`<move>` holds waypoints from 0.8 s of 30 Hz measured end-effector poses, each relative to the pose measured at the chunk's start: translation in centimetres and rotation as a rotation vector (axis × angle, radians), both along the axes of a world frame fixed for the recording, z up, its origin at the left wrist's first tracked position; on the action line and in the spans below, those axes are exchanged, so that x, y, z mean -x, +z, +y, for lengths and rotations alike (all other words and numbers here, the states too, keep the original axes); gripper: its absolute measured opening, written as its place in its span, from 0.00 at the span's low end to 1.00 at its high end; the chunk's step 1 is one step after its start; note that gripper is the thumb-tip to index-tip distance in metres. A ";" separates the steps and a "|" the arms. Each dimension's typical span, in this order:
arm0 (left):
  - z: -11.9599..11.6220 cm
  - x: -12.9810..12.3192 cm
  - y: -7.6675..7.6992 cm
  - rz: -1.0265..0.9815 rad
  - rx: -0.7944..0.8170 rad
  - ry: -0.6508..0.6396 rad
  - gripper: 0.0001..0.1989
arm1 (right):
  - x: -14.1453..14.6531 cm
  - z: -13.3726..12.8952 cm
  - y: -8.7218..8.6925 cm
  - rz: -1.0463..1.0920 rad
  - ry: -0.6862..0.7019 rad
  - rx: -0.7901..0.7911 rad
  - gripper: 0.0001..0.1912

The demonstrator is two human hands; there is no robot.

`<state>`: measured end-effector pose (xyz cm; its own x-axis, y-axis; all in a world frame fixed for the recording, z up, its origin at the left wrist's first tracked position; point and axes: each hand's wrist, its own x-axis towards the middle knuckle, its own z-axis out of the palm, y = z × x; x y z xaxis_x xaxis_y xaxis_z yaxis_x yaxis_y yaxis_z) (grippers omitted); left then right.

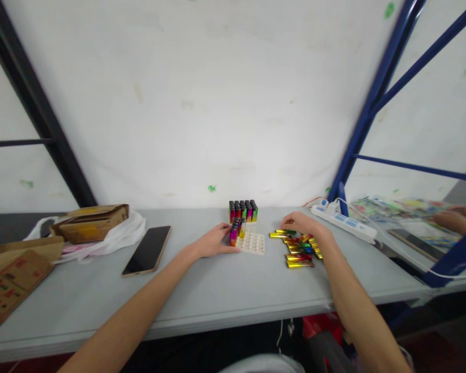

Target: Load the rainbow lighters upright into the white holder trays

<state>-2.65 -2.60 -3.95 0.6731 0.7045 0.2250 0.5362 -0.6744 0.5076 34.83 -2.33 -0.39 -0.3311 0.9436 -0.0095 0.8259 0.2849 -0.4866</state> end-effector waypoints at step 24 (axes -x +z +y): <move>0.0 0.1 0.0 -0.009 0.012 0.007 0.35 | -0.6 1.3 -1.8 -0.090 -0.135 -0.007 0.19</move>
